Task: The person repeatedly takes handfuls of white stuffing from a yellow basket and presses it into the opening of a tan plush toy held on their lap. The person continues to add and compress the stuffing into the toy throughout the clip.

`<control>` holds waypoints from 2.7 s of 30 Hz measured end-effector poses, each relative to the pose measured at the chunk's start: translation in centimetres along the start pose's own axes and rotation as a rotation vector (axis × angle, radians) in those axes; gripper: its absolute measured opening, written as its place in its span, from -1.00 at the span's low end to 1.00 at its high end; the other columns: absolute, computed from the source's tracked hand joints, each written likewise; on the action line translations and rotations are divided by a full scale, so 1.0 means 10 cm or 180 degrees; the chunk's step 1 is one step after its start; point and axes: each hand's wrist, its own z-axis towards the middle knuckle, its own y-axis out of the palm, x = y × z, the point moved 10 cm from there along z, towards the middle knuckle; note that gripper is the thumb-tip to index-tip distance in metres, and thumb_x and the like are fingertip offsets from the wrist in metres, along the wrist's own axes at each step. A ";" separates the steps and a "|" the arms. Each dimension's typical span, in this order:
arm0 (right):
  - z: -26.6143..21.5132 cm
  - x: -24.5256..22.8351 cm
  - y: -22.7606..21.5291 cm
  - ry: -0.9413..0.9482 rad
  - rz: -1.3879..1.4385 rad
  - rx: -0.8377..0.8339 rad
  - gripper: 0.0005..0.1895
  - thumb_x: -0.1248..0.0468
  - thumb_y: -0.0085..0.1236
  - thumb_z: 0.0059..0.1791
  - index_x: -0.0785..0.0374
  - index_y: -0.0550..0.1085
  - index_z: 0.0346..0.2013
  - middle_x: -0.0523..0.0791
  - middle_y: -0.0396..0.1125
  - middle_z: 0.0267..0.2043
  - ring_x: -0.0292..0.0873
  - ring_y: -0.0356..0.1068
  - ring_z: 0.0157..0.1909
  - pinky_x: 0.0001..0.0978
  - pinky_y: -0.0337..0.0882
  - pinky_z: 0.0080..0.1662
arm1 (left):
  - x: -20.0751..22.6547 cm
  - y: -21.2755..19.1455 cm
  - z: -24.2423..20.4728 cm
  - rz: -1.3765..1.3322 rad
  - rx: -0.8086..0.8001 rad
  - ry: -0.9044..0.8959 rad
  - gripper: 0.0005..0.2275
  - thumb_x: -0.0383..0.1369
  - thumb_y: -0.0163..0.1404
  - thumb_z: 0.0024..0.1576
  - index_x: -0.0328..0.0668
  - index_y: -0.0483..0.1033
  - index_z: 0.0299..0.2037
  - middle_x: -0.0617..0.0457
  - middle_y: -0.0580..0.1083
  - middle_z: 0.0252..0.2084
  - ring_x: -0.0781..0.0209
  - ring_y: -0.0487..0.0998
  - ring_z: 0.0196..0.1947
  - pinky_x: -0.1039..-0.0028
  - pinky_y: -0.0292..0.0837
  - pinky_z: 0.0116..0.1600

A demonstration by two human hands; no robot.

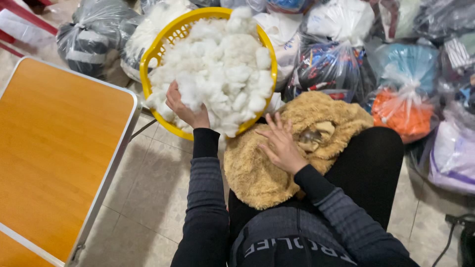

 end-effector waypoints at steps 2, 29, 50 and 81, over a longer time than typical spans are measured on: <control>0.31 -0.11 0.15 -0.0111 -0.0156 -0.0209 -0.44 0.02 0.09 0.10 0.03 0.29 0.37 0.01 -0.31 0.64 0.12 -0.48 0.64 0.35 -0.54 0.46 | -0.08 0.02 0.09 0.0481 -0.0286 -0.0444 -0.29 -0.44 0.21 -0.32 -0.11 0.34 0.19 -0.02 0.35 0.29 -0.08 0.26 0.32 0.18 0.26 0.33; 1.22 0.12 0.73 -0.0073 -0.1135 -0.0661 -0.35 -0.13 -0.08 0.12 -0.04 0.19 0.47 0.04 -0.30 0.63 0.10 -0.37 0.64 0.31 -0.33 0.47 | -0.60 0.84 -0.20 0.0591 -0.1647 0.0185 -0.53 -0.14 0.01 0.23 0.36 0.32 0.39 -0.08 0.12 0.53 -0.24 -0.10 0.56 -0.36 -0.42 0.46; -0.97 1.28 -0.84 0.1233 -0.1171 0.0559 -0.86 0.15 0.29 -0.02 0.10 0.62 -0.24 0.09 -0.19 0.64 0.22 -0.34 0.66 0.54 -0.45 0.43 | 1.52 0.73 -2.09 -0.0897 -0.2542 0.1319 -0.95 -0.33 0.17 0.16 0.03 0.65 -0.22 -0.07 0.31 0.39 -0.24 0.03 0.52 -0.20 -0.25 0.56; -0.88 1.51 -0.47 0.1372 -0.2214 0.0090 -0.86 0.21 0.19 -0.03 0.15 0.58 -0.45 -0.04 -0.27 0.71 0.20 -0.50 0.69 0.65 -0.49 0.40 | 1.18 1.47 -2.81 0.0154 -0.3031 0.1402 -0.51 -0.15 -0.01 0.26 -0.27 0.31 0.32 -0.22 0.15 0.47 -0.23 -0.13 0.56 -0.22 -0.35 0.54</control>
